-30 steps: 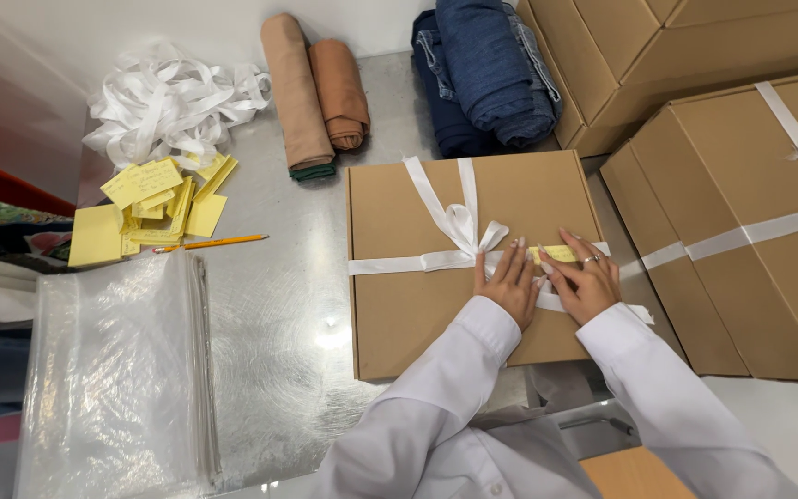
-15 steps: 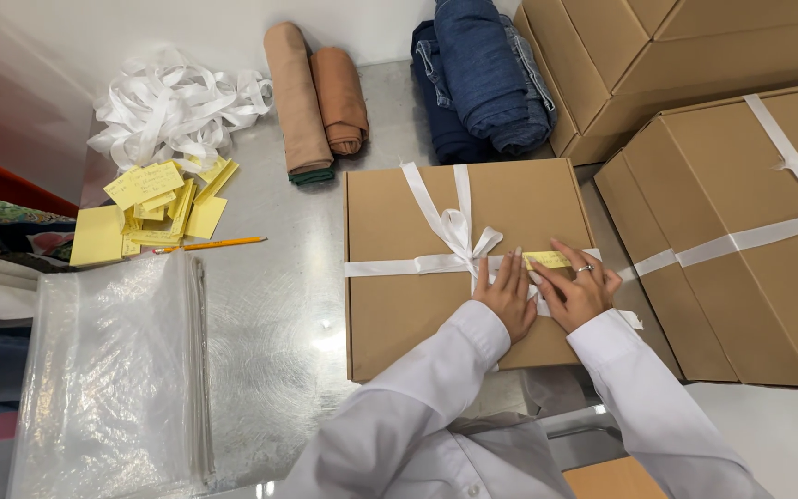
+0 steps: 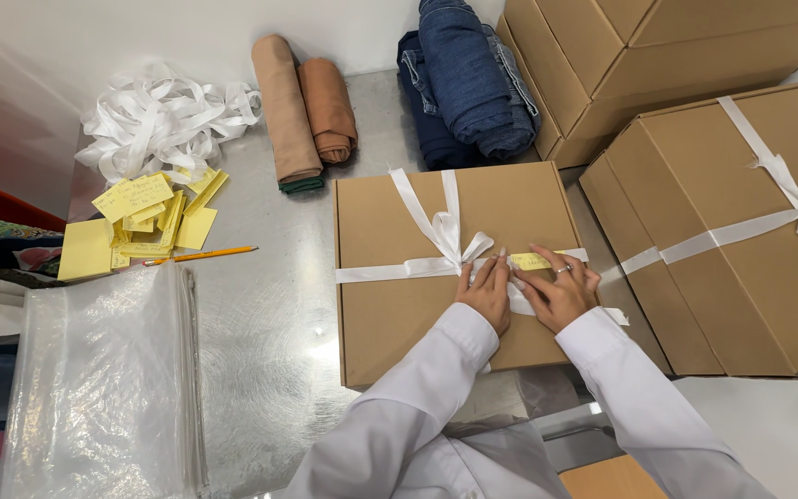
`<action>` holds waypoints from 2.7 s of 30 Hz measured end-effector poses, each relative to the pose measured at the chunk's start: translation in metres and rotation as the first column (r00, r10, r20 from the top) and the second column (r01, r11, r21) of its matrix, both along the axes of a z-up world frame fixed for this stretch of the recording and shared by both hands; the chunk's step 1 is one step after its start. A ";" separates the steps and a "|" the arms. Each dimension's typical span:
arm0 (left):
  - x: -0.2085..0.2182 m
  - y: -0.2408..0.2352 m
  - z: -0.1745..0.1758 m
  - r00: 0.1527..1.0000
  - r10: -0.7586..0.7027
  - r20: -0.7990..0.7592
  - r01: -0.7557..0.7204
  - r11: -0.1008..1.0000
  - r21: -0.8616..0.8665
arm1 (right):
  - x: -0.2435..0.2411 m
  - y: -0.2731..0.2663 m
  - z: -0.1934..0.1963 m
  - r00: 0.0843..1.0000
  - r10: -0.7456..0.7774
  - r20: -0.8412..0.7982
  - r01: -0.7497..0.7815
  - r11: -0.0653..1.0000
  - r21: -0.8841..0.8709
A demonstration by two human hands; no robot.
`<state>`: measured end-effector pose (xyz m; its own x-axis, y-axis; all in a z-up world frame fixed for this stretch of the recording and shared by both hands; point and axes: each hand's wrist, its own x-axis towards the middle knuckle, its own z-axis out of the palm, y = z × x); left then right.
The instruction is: The person ties a white ribbon on a cardboard box and places it on a stack. They then open a clear plastic bag, place a folded brown garment inside, seal the bag, and put it into an open cardboard box.
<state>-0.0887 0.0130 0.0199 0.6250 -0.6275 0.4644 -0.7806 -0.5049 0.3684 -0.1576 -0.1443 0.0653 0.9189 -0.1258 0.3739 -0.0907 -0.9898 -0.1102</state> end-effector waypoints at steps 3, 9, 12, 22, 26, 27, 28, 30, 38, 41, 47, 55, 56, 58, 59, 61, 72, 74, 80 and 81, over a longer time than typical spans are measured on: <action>0.000 -0.001 -0.005 1.000 0.003 -0.002 -0.002 0.999 0.040 | 0.001 0.000 -0.002 1.000 0.008 -0.004 -0.008 1.000 -0.013; -0.002 0.000 0.002 1.000 0.022 0.001 -0.022 0.999 0.031 | -0.002 -0.002 0.002 0.990 0.001 0.142 0.004 0.999 -0.032; 0.001 -0.005 -0.010 0.999 0.027 0.018 -0.027 1.000 0.006 | -0.005 -0.007 0.002 0.965 -0.079 0.250 0.096 0.994 -0.055; 0.000 -0.002 -0.002 0.990 0.039 0.138 -0.022 0.992 -0.124 | -0.013 -0.025 -0.017 0.933 -0.328 0.151 0.319 0.944 0.080; 0.003 -0.003 0.000 0.989 0.039 0.144 -0.018 0.989 -0.146 | -0.015 -0.038 -0.029 0.913 -0.398 0.084 0.382 0.910 0.159; 0.002 -0.003 0.001 0.988 0.046 0.146 -0.021 0.985 -0.170 | -0.016 -0.037 -0.028 0.905 -0.420 0.072 0.403 0.897 0.181; 0.001 -0.002 0.002 0.989 0.045 0.144 -0.020 0.985 -0.172 | -0.018 -0.037 -0.022 0.904 -0.421 0.072 0.404 0.897 0.178; 0.002 0.000 0.007 0.992 0.037 0.124 -0.004 0.967 -0.255 | -0.017 -0.037 -0.008 0.891 -0.454 0.019 0.414 0.829 0.375; 0.033 0.115 0.010 0.893 0.416 0.170 -0.372 0.897 -0.240 | -0.012 -0.041 -0.005 0.886 -0.463 0.007 0.352 0.684 0.639; 0.033 0.162 0.009 0.753 0.657 0.044 -0.654 0.754 -0.055 | -0.001 -0.061 -0.021 0.856 -0.472 -0.214 0.457 0.495 0.739; 0.031 0.170 0.008 0.623 0.760 -0.183 -0.743 0.649 0.164 | 0.012 -0.002 0.124 0.747 -0.139 -0.650 0.651 -0.045 0.758; 0.033 0.179 0.017 0.648 0.719 -0.251 -0.711 0.690 0.139 | -0.001 -0.124 0.011 0.743 0.212 -0.634 0.669 -0.241 0.703; 0.032 0.183 0.018 0.656 0.698 -0.287 -0.692 0.708 0.139 | -0.001 -0.125 0.006 0.748 0.248 -0.616 0.664 -0.255 0.703; 0.026 0.189 0.026 0.658 0.682 -0.320 -0.680 0.720 0.136 | -0.012 -0.118 0.001 0.750 0.290 -0.594 0.660 -0.263 0.704; 0.020 0.191 0.034 0.651 0.668 -0.361 -0.665 0.731 0.153 | -0.024 -0.111 0.002 0.780 0.302 -0.547 0.617 -0.232 0.752; 0.012 0.193 0.045 0.642 0.655 -0.398 -0.653 0.740 0.165 | -0.034 -0.122 -0.035 0.809 0.319 -0.495 0.568 -0.201 0.798; -0.046 0.160 0.044 0.646 0.504 -0.573 -0.613 0.790 0.003 | -0.110 -0.194 -0.048 0.935 0.018 -0.355 0.324 -0.455 0.830; -0.066 0.140 0.080 0.654 0.455 -0.605 -0.587 0.809 -0.026 | -0.138 -0.176 0.028 0.960 -0.041 -0.278 0.237 -0.413 0.880; -0.071 0.074 0.135 0.704 0.244 -0.667 -0.463 0.869 -0.172 | -0.211 -0.227 0.088 0.954 -0.286 -0.087 0.001 -0.287 0.958; -0.070 0.059 0.143 0.697 0.211 -0.685 -0.435 0.884 -0.170 | -0.222 -0.238 0.093 0.941 -0.337 -0.027 -0.057 -0.237 0.970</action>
